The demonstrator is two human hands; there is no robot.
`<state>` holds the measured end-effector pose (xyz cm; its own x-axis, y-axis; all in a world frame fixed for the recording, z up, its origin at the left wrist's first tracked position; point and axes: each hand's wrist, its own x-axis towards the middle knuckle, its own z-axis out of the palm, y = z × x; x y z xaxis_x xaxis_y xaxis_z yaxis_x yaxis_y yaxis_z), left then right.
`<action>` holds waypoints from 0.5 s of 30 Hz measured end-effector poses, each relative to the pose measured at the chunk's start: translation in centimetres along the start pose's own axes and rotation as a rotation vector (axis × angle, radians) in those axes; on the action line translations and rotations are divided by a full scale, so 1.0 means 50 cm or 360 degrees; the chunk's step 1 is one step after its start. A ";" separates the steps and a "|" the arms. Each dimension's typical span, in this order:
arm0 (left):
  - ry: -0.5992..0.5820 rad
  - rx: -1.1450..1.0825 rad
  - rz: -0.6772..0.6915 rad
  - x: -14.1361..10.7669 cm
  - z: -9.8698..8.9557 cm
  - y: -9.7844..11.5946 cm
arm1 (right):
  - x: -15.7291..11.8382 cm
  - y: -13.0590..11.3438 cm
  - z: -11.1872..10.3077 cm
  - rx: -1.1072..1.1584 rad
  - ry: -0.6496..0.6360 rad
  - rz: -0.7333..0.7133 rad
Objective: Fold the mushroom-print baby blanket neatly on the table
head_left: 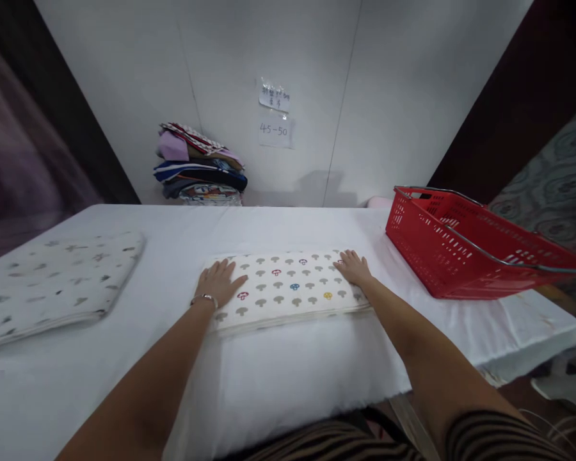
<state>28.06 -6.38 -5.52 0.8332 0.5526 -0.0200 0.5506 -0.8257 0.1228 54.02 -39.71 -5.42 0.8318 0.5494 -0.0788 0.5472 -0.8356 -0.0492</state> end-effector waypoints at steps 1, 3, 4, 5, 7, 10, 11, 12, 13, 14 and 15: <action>-0.0010 -0.0005 -0.0001 -0.001 -0.002 0.001 | -0.003 0.000 -0.003 0.0002 0.0008 -0.0018; -0.0037 -0.0021 -0.0010 -0.001 -0.002 0.000 | -0.016 0.000 -0.007 -0.0019 0.0050 -0.0032; -0.0043 -0.0028 -0.0013 -0.001 -0.001 -0.001 | -0.026 0.003 -0.006 -0.0041 0.0061 -0.0020; -0.0041 -0.0031 -0.0015 -0.001 -0.001 -0.001 | -0.036 0.008 -0.003 -0.0062 0.0062 0.0002; -0.0034 -0.0030 -0.0011 -0.003 -0.001 0.001 | -0.057 0.023 0.008 -0.0090 0.0030 0.0028; -0.0085 -0.0051 0.0004 -0.011 -0.010 0.010 | -0.069 0.049 0.031 -0.0108 0.0044 -0.0031; -0.0125 -0.0080 0.0000 -0.015 -0.015 0.014 | -0.067 0.056 0.038 -0.0113 0.0062 -0.0038; -0.0166 -0.0119 -0.0010 -0.020 -0.021 0.017 | -0.062 0.062 0.045 -0.0118 0.0077 -0.0043; -0.0195 -0.0163 -0.0023 -0.027 -0.028 0.019 | -0.057 0.067 0.051 -0.0122 0.0090 -0.0056; -0.0194 -0.0206 -0.0036 -0.036 -0.034 0.020 | -0.051 0.071 0.055 -0.0125 0.0101 -0.0080; -0.0166 -0.0244 -0.0054 -0.047 -0.039 0.018 | -0.046 0.074 0.060 -0.0128 0.0111 -0.0109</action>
<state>26.49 -8.21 -3.43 0.8195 0.5584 -0.1287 0.5708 -0.7754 0.2701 53.86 -44.07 -8.38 0.7953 0.6062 -0.0081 0.6061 -0.7949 0.0282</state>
